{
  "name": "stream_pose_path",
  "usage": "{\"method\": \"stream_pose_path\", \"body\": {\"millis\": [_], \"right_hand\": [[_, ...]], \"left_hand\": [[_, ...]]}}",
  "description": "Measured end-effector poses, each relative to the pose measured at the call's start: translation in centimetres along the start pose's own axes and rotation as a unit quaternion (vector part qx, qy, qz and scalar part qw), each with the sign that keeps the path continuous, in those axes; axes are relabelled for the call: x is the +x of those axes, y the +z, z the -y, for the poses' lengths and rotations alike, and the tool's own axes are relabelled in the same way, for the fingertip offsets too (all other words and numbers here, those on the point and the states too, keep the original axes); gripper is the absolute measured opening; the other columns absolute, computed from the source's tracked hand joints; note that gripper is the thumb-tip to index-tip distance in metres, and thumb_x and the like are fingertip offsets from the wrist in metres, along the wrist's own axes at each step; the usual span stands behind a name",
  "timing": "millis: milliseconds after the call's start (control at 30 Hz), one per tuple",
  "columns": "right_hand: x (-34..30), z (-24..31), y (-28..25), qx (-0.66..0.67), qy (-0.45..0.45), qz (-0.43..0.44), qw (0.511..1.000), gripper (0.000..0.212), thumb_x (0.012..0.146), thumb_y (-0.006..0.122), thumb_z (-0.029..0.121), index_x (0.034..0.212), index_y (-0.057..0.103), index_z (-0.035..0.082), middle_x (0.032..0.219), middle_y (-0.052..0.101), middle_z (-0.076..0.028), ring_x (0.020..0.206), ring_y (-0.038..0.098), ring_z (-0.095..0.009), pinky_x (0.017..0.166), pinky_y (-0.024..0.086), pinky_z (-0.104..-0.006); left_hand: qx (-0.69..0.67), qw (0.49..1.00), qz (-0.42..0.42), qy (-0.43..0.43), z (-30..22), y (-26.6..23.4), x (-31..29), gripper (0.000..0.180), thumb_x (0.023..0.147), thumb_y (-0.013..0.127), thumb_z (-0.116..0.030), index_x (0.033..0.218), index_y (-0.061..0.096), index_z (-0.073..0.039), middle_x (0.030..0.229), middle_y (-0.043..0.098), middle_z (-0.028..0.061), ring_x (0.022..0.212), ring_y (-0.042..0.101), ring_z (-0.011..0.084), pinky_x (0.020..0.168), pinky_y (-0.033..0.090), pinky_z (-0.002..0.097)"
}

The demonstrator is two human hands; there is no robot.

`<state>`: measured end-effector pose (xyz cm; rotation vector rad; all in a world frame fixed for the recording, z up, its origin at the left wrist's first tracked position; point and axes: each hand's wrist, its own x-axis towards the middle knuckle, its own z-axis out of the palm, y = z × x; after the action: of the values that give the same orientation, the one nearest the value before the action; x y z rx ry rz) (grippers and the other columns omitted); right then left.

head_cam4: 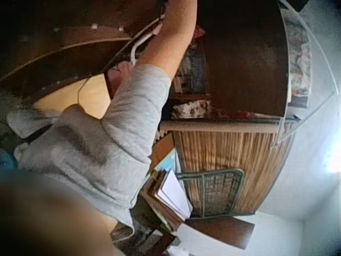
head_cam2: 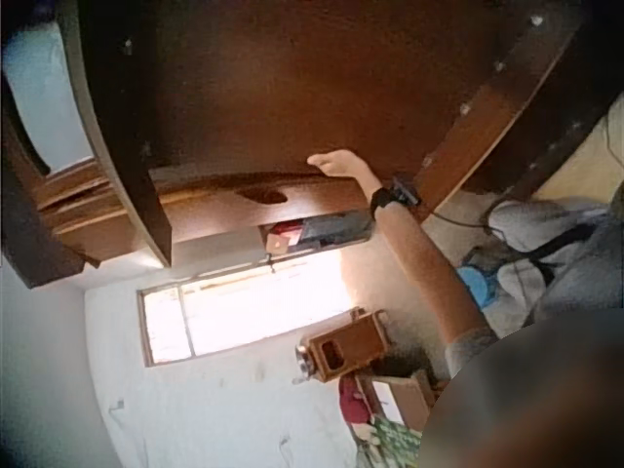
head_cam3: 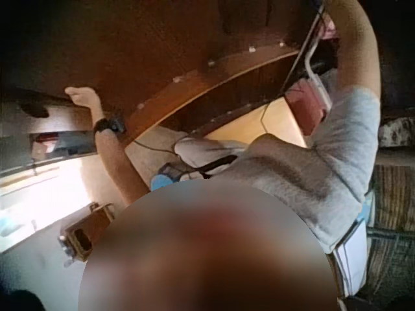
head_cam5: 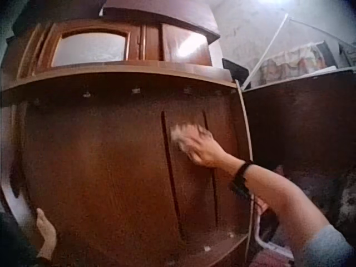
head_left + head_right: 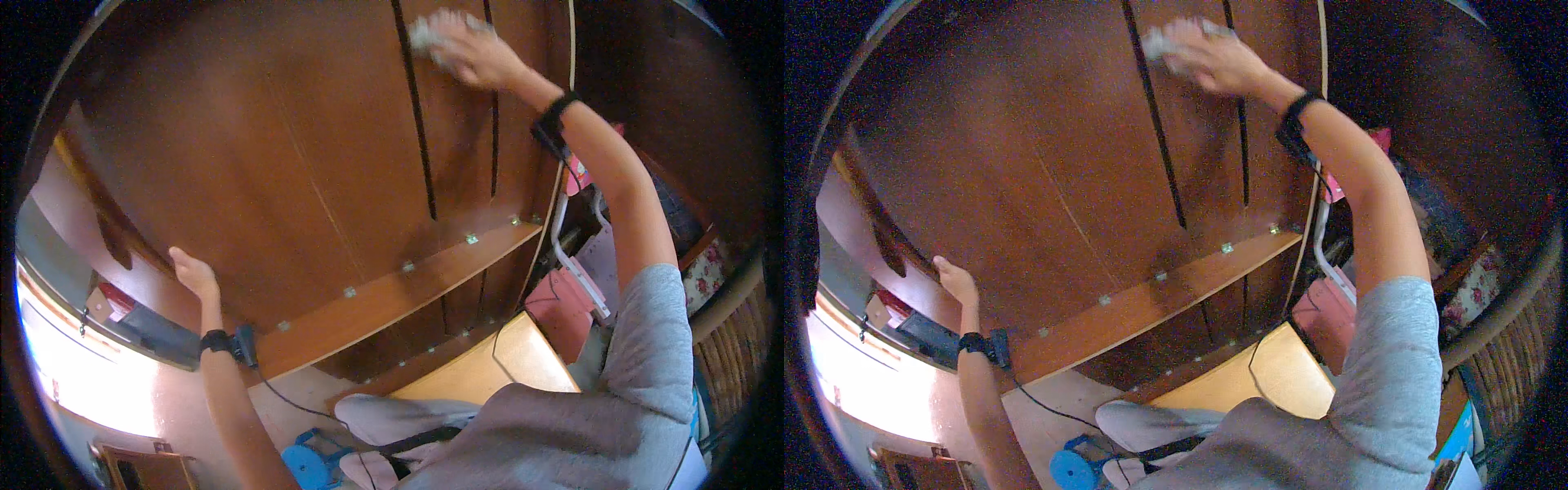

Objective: The person rinses a cloth in a basin of water, wrings it out, and wipes down the exterior surfaces and interior shelves of a wooden wardrobe.

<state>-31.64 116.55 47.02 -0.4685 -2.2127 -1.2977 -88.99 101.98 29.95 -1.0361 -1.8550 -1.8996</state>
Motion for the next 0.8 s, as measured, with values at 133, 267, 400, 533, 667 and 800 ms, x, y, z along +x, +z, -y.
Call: {"method": "stream_pose_path", "body": {"millis": [133, 267, 400, 533, 667, 800], "right_hand": [[2.9, -1.4, 0.6, -0.007, 0.21, -0.187, 0.96, 0.051, 0.086, 0.044, 0.015, 0.136, 0.035, 0.006, 0.143, 0.027, -0.016, 0.133, 0.021, -0.038, 0.108, 0.019, -0.0477], [-1.0, 2.8, 3.2, 0.044, 0.171, -0.192, 0.965, 0.051, 0.084, 0.047, 0.019, 0.133, 0.038, 0.01, 0.143, 0.028, -0.014, 0.134, 0.021, -0.035, 0.108, 0.019, -0.0478], [-8.4, 9.9, 4.8, 0.085, 0.119, -0.062, 0.987, 0.053, 0.075, 0.057, 0.024, 0.126, 0.047, 0.015, 0.141, 0.033, -0.012, 0.131, 0.027, -0.036, 0.107, 0.023, -0.0502], [-16.2, 17.8, 5.3, 0.136, 0.012, 0.191, 0.972, 0.052, 0.075, 0.059, 0.027, 0.126, 0.047, 0.018, 0.144, 0.03, -0.008, 0.133, 0.028, -0.03, 0.106, 0.027, -0.0457], [-20.1, 23.0, 5.5, 0.263, -0.038, 0.307, 0.914, 0.046, 0.08, 0.05, 0.012, 0.126, 0.047, 0.015, 0.145, 0.03, -0.004, 0.133, 0.031, -0.025, 0.097, 0.04, -0.0345], [-22.1, 25.1, 4.2, 0.376, 0.071, 0.299, 0.874, 0.044, 0.076, 0.049, 0.0, 0.12, 0.051, 0.009, 0.138, 0.038, -0.01, 0.13, 0.034, -0.028, 0.1, 0.038, -0.0366]], "left_hand": [[-0.009, 0.999, 0.012, -0.04, 0.4, 0.0, 0.4, 0.066, 0.097, 0.027, -0.044, 0.12, 0.045, 0.016, 0.125, 0.046, 0.0305, 0.117, 0.045, 0.0385, 0.101, 0.034, 0.0376], [0.001, 1.0, 0.0, -0.024, 0.7, 0.2, 0.7, 0.069, 0.096, 0.026, -0.046, 0.117, 0.045, 0.017, 0.122, 0.047, 0.033, 0.114, 0.046, 0.0414, 0.099, 0.034, 0.0397], [0.024, 0.999, -0.006, -0.044, 0.6, 0.2, 0.8, 0.074, 0.095, 0.024, -0.05, 0.111, 0.049, 0.018, 0.116, 0.05, 0.0354, 0.11, 0.047, 0.0437, 0.096, 0.034, 0.0416], [0.041, 0.998, -0.017, -0.04, 0.0, 0.1, 0.5, 0.078, 0.093, 0.024, -0.053, 0.108, 0.051, 0.018, 0.114, 0.051, 0.0355, 0.109, 0.048, 0.0432, 0.095, 0.034, 0.0418], [0.01, 0.999, -0.017, -0.051, -0.9, 0.2, 0.3, 0.078, 0.093, 0.023, -0.053, 0.108, 0.051, 0.018, 0.114, 0.051, 0.0351, 0.108, 0.049, 0.0432, 0.093, 0.035, 0.0419], [0.048, 0.997, -0.01, -0.054, -1.1, 0.2, 0.3, 0.078, 0.094, 0.02, -0.051, 0.108, 0.05, 0.02, 0.115, 0.05, 0.0364, 0.109, 0.047, 0.0455, 0.095, 0.034, 0.0428]]}}
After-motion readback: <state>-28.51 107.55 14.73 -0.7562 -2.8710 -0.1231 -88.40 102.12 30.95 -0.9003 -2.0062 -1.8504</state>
